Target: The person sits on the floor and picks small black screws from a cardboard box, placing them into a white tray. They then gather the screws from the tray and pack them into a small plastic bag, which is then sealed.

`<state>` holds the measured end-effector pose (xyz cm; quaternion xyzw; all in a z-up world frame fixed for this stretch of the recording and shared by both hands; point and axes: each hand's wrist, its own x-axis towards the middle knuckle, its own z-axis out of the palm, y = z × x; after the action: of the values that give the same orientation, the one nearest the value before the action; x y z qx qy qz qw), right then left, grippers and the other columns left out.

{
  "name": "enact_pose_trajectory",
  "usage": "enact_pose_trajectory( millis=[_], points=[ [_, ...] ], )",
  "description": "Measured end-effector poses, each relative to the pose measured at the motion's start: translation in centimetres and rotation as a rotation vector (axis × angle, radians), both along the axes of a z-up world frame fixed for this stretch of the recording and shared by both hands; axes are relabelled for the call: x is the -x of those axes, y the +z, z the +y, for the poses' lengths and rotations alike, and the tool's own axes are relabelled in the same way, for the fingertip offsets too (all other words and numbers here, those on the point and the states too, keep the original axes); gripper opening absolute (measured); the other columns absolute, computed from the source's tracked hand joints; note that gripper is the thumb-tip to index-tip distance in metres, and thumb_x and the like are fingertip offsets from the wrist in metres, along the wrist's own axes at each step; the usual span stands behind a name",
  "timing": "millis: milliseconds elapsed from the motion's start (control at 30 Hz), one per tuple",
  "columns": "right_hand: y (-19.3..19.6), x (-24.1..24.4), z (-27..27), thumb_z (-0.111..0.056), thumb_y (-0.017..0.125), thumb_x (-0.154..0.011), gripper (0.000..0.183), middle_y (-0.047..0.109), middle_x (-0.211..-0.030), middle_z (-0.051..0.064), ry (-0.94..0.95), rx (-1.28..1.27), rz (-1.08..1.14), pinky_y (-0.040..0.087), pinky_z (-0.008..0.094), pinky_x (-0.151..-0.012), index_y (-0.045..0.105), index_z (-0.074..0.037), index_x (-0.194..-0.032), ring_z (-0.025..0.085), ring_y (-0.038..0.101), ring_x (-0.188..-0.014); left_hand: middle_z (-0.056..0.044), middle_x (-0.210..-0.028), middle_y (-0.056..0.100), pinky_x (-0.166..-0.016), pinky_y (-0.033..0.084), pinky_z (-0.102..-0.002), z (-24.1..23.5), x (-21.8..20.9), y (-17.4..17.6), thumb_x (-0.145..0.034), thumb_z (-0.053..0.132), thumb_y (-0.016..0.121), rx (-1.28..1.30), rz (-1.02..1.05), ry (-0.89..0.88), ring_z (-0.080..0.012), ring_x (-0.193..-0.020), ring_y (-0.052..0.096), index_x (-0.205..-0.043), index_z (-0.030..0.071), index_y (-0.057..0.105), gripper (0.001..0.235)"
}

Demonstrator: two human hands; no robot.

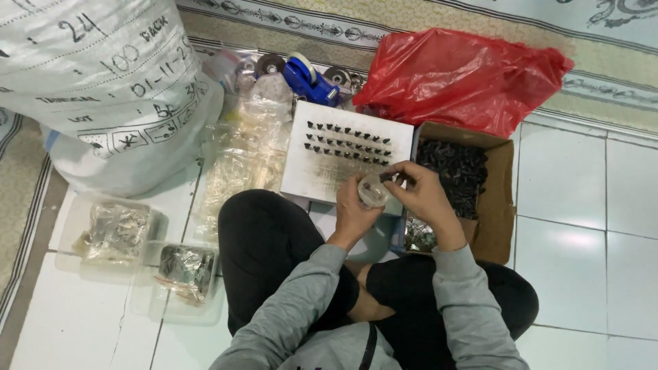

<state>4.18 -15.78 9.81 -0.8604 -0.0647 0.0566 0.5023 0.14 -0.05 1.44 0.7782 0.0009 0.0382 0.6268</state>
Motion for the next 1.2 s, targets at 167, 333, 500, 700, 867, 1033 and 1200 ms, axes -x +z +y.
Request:
enact_pose_trajectory(
  millis=[167, 333, 500, 700, 867, 1033, 1200],
  points=[
    [0.7, 1.3, 1.2, -0.003, 0.079, -0.082, 0.026, 0.074, -0.094, 0.018, 0.072, 0.087, -0.098, 0.049, 0.035, -0.056, 0.079, -0.005, -0.108, 0.028, 0.068, -0.071, -0.025, -0.105, 0.061, -0.086, 0.057, -0.058, 0.0, 0.0, 0.6, -0.074, 0.014, 0.079, 0.013, -0.033, 0.019, -0.0478, -0.105, 0.062, -0.123, -0.001, 0.052, 0.057],
    [-4.3, -1.0, -2.2, -0.006, 0.079, -0.084, 0.028, 0.075, -0.101, 0.012, -0.112, 0.112, -0.111, 0.053, 0.028, -0.065, 0.078, -0.009, -0.112, 0.02, 0.07, -0.077, -0.024, -0.109, 0.062, -0.096, 0.051, -0.06, 0.3, 0.3, 1.1, -0.074, 0.014, 0.078, 0.04, -0.019, 0.012, -0.0484, -0.11, 0.062, -0.123, 0.001, 0.053, 0.057],
    [-8.8, -4.3, -2.5, -0.013, 0.083, -0.075, 0.061, 0.063, -0.116, 0.027, -0.079, 0.345, -0.074, 0.059, 0.047, -0.075, 0.065, 0.002, -0.131, 0.037, 0.071, -0.089, -0.025, -0.11, 0.061, -0.097, 0.049, -0.063, 0.3, 0.3, 1.1, -0.073, 0.013, 0.08, 0.032, -0.022, 0.019, -0.0502, -0.11, 0.061, -0.125, 0.0, 0.051, 0.06],
    [-12.0, -6.0, -1.7, -0.014, 0.08, -0.079, 0.049, 0.062, -0.112, 0.023, -0.084, 0.382, -0.034, 0.06, 0.046, -0.081, 0.07, -0.002, -0.125, 0.039, 0.072, -0.093, -0.024, -0.109, 0.061, -0.1, 0.047, -0.062, 0.1, 0.2, 0.5, -0.072, 0.013, 0.08, 0.055, 0.021, 0.031, -0.0499, -0.112, 0.061, -0.125, 0.002, 0.052, 0.061],
    [-14.4, -6.9, -2.3, -0.01, 0.076, -0.086, 0.021, 0.068, -0.094, 0.015, -0.171, 0.42, -0.136, 0.058, 0.039, -0.074, 0.076, -0.007, -0.106, 0.034, 0.072, -0.083, -0.024, -0.11, 0.062, -0.1, 0.048, -0.062, 0.0, 0.2, 0.0, -0.07, 0.014, 0.081, 0.044, 0.039, 0.031, -0.0499, -0.112, 0.062, -0.126, 0.001, 0.052, 0.064],
    [-12.4, -7.9, -1.8, -0.002, 0.074, -0.086, 0.028, 0.069, -0.091, 0.018, -0.256, 0.334, -0.236, 0.058, 0.04, -0.073, 0.072, -0.003, -0.114, 0.033, 0.071, -0.082, -0.023, -0.109, 0.063, -0.098, 0.049, -0.06, -0.1, -0.1, -0.6, -0.07, 0.014, 0.083, 0.033, 0.011, 0.041, -0.0483, -0.111, 0.063, -0.124, 0.003, 0.053, 0.063],
    [-12.4, -9.3, -2.0, -0.003, 0.069, -0.091, 0.022, 0.066, -0.096, 0.017, -0.082, 0.458, -0.228, 0.059, 0.044, -0.08, 0.076, -0.007, -0.111, 0.038, 0.071, -0.09, -0.024, -0.107, 0.064, -0.1, 0.047, -0.059, -0.3, -0.2, -1.1, -0.065, 0.011, 0.084, 0.022, -0.012, 0.066, -0.0489, -0.107, 0.064, -0.124, 0.002, 0.053, 0.067]
  ],
)
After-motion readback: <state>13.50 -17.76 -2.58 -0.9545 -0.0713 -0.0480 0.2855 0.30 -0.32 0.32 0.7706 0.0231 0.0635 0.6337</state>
